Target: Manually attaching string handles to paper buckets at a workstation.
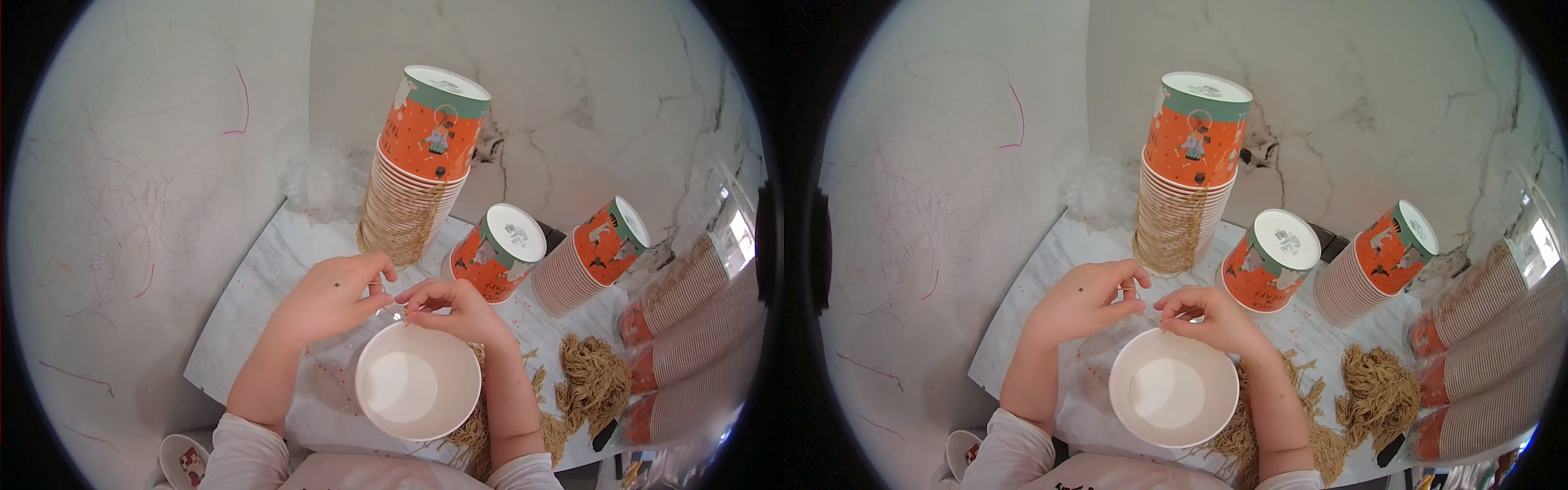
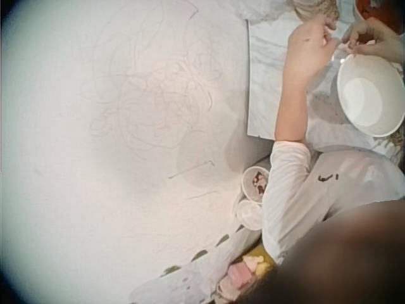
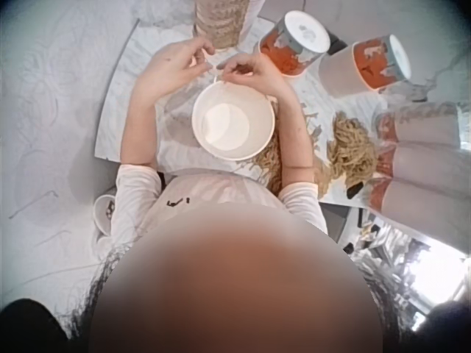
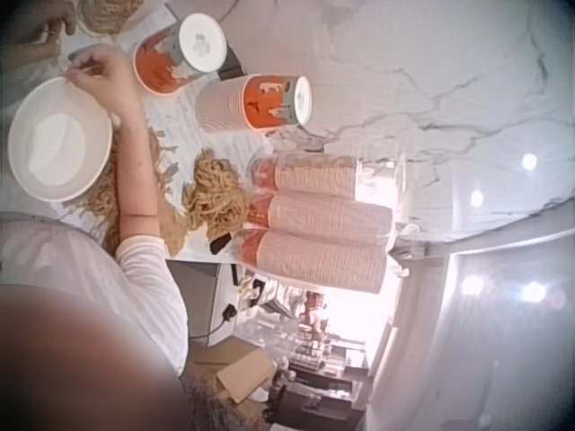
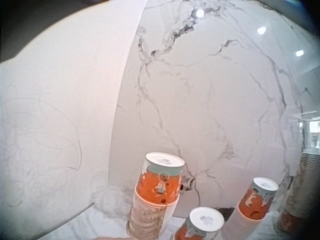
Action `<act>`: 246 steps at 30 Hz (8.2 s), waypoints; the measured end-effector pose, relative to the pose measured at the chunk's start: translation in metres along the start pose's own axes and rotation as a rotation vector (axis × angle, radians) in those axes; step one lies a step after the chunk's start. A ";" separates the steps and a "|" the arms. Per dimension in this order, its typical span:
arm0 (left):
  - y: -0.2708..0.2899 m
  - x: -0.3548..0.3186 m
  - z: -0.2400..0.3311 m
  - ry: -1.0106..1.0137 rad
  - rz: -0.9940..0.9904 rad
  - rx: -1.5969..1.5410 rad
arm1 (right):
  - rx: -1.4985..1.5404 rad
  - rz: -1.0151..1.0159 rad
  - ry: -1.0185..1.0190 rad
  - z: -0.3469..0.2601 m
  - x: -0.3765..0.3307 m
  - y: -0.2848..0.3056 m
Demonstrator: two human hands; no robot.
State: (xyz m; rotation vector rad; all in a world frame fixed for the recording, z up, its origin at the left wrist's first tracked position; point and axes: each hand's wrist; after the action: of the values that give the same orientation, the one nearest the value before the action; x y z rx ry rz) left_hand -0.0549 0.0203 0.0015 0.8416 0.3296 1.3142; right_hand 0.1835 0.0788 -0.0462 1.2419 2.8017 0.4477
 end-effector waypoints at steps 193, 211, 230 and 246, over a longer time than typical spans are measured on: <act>-0.045 0.024 0.005 0.046 0.287 -0.562 | 0.397 0.476 0.126 -0.013 -0.003 -0.012; -0.042 0.033 -0.015 0.158 0.130 -0.960 | -0.346 0.710 0.411 -0.020 0.000 -0.024; -0.050 0.042 -0.039 0.223 -0.055 -1.026 | -0.403 0.383 0.193 -0.034 -0.009 -0.009; -0.069 0.047 -0.050 0.205 -0.157 -0.884 | -0.562 0.208 0.038 -0.029 -0.017 0.009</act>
State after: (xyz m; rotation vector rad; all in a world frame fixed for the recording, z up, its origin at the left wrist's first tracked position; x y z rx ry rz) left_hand -0.0260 0.0805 -0.0691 -0.0618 -0.0455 1.2276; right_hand 0.1972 0.0647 -0.0170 1.3793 2.3151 1.1760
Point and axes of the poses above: each hand's wrist, its own x-axis towards the middle knuckle, its own y-axis out of the back of the hand, z = x × y, and after that the axes turned 4 degrees about z, right-handed
